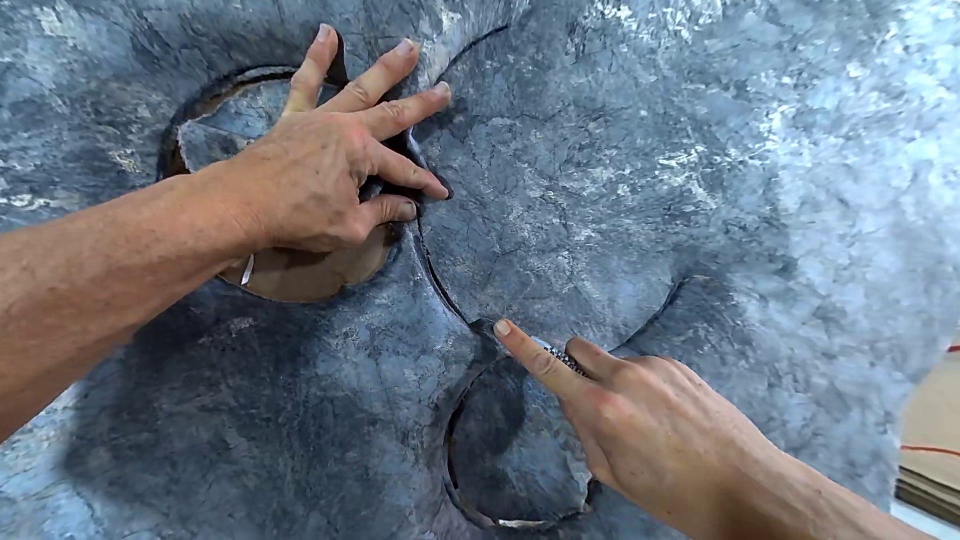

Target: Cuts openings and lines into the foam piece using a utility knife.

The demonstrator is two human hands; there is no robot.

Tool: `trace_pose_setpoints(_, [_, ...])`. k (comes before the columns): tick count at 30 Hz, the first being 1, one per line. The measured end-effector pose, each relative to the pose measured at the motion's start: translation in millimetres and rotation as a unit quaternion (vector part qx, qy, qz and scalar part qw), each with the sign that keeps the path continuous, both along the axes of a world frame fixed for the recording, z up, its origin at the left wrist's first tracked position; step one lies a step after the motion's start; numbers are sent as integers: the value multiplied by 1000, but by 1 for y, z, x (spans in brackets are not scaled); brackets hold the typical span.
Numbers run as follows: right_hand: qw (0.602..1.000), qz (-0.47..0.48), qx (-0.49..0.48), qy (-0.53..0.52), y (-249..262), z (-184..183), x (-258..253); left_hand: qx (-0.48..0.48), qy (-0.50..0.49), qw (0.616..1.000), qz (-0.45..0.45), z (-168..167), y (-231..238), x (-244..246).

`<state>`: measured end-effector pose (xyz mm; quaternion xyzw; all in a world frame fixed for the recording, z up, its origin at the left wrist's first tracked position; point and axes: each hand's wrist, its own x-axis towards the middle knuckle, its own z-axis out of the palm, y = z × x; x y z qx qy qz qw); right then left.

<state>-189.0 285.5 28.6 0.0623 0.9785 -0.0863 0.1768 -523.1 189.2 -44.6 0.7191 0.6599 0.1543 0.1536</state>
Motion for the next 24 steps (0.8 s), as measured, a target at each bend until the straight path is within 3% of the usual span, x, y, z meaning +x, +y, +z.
trace_pose_setpoints(24, [998,16,49,-36,12,8,41,-1,7,1000,5,0,1,1])
